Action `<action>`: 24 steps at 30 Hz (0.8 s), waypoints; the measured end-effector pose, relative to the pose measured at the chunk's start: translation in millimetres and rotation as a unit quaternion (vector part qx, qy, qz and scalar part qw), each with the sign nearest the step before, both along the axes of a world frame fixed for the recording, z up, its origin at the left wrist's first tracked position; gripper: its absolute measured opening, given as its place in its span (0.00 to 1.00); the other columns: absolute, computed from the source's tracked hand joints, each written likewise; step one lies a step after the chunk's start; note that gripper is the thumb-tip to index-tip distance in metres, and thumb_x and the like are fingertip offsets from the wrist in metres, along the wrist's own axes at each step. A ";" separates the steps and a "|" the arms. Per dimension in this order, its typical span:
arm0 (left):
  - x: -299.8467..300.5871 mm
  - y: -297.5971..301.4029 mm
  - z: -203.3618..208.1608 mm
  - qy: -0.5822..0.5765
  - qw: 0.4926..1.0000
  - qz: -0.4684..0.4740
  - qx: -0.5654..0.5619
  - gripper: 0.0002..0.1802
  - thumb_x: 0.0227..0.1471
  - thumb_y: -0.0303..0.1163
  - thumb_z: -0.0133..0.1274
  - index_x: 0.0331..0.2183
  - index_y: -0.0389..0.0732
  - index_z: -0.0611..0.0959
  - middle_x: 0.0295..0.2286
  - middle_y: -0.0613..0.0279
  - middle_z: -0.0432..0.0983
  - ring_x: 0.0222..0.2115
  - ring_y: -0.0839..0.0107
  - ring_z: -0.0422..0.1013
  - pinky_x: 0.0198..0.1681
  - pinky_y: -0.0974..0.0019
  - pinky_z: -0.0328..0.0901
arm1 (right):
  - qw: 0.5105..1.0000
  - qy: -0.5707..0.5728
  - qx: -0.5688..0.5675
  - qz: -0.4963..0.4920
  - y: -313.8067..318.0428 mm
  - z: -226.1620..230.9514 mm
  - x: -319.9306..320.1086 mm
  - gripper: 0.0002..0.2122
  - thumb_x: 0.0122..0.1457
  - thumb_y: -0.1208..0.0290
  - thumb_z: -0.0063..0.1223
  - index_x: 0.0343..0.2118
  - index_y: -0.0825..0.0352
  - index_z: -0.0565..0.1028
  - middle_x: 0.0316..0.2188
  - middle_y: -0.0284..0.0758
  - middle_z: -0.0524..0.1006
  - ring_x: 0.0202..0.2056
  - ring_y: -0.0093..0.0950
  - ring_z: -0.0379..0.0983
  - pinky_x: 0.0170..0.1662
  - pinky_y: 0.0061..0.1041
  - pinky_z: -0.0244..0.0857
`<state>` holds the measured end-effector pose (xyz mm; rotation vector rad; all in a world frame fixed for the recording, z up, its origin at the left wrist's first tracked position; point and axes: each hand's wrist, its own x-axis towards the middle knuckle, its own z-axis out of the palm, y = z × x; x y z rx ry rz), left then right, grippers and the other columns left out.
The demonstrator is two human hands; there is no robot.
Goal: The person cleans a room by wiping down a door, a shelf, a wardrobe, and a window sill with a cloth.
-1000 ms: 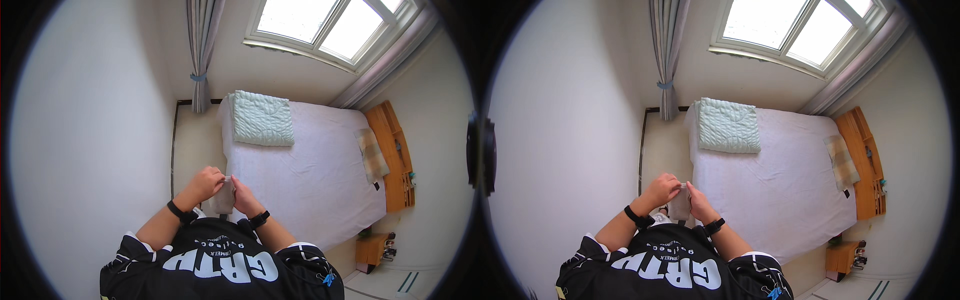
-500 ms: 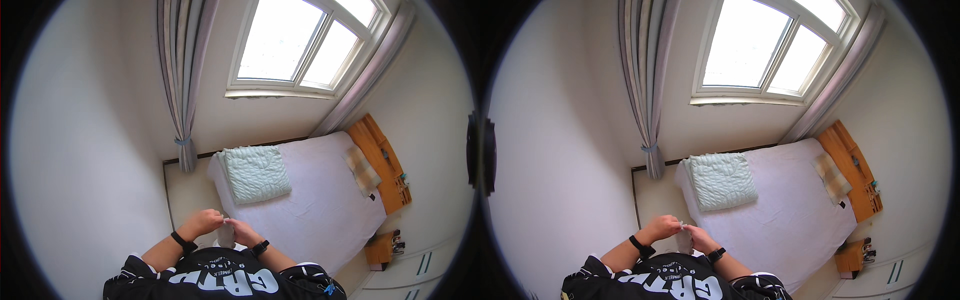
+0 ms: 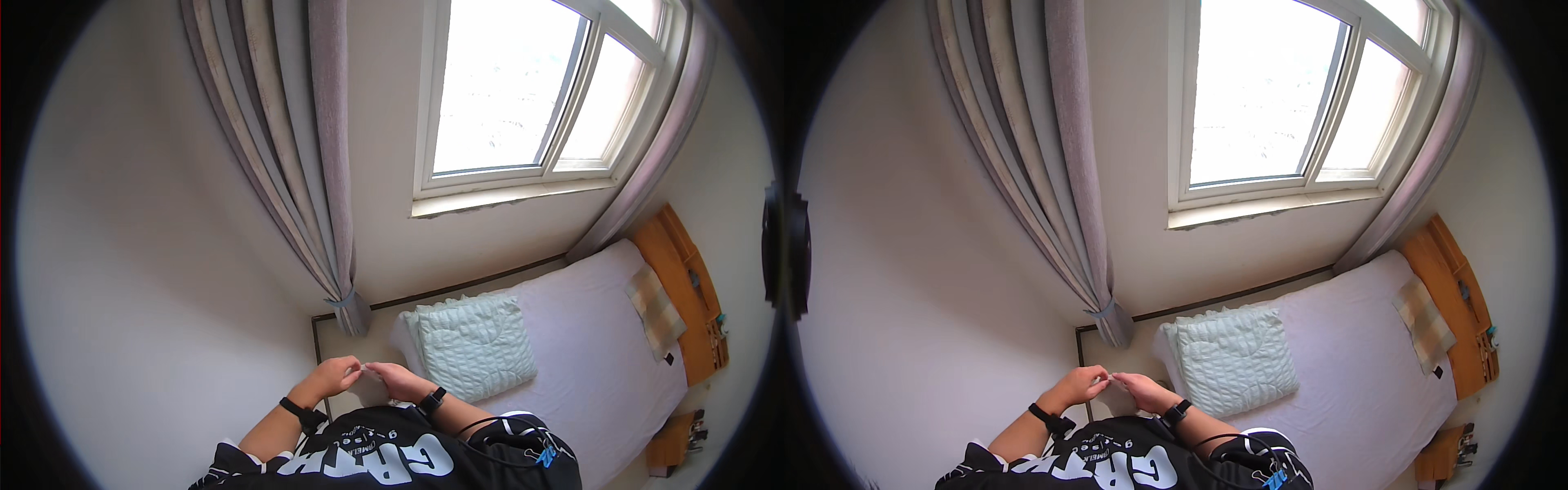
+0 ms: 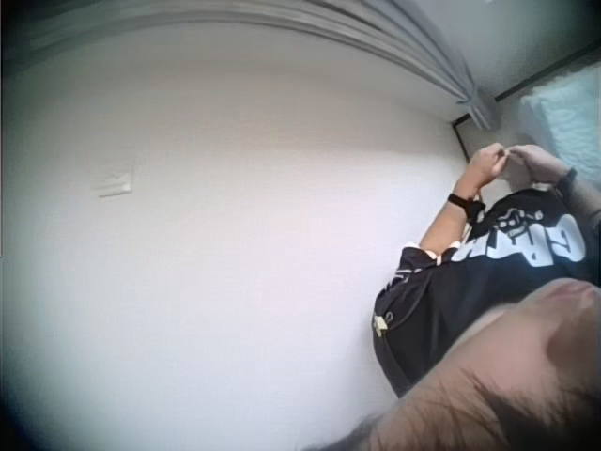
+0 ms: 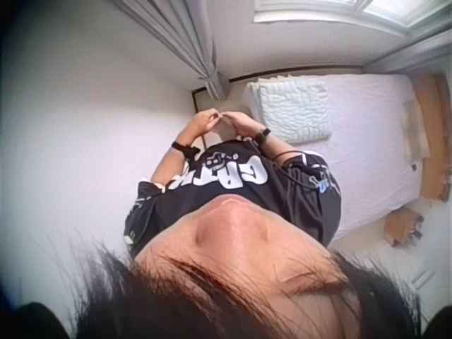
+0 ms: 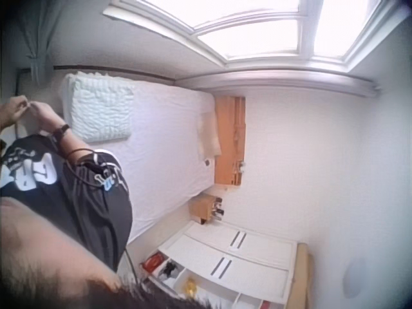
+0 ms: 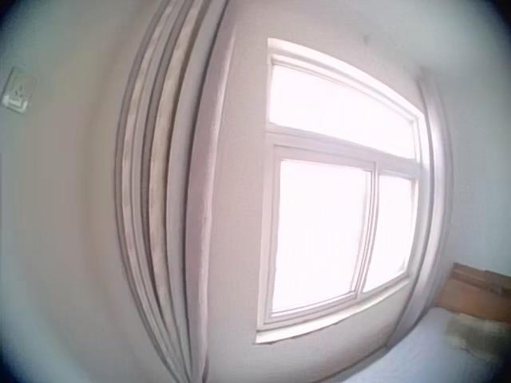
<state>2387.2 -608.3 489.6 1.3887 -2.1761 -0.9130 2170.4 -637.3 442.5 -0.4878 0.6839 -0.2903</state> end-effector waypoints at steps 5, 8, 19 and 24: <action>9.9 -85.8 5.9 0.017 0.997 0.072 0.008 0.11 0.55 0.35 0.58 0.37 0.39 0.82 0.32 0.48 0.81 0.34 0.48 0.78 0.39 0.54 0.72 | 0.993 -0.076 -0.072 0.048 -87.5 12.6 4.3 0.19 0.69 0.57 0.52 0.54 0.66 0.74 0.47 0.32 0.78 0.47 0.23 0.75 0.52 0.28 0.70; 5.3 -133.8 12.2 0.042 0.993 0.091 0.055 0.11 0.57 0.34 0.58 0.38 0.39 0.81 0.29 0.47 0.81 0.32 0.48 0.78 0.37 0.54 0.72 | 0.992 -0.076 -0.098 -0.011 -115.3 6.3 0.2 0.18 0.64 0.66 0.60 0.53 0.68 0.74 0.46 0.31 0.79 0.46 0.23 0.75 0.53 0.27 0.68; -48.1 -325.1 153.8 0.204 0.949 -0.149 -0.189 0.14 0.52 0.23 0.62 0.42 0.37 0.81 0.36 0.52 0.79 0.36 0.58 0.77 0.40 0.62 0.72 | 0.959 0.001 0.051 -0.280 -206.0 -41.9 -41.8 0.15 0.69 0.68 0.48 0.55 0.68 0.73 0.46 0.36 0.80 0.46 0.30 0.79 0.52 0.35 0.73; -26.6 -327.1 295.8 0.559 0.723 -0.171 -0.370 0.09 0.57 0.37 0.60 0.35 0.44 0.78 0.28 0.70 0.72 0.27 0.74 0.67 0.31 0.69 0.60 | 0.903 -0.033 0.059 -0.424 -239.7 -62.0 -62.7 0.18 0.73 0.60 0.39 0.55 0.67 0.73 0.49 0.38 0.80 0.47 0.34 0.79 0.54 0.38 0.73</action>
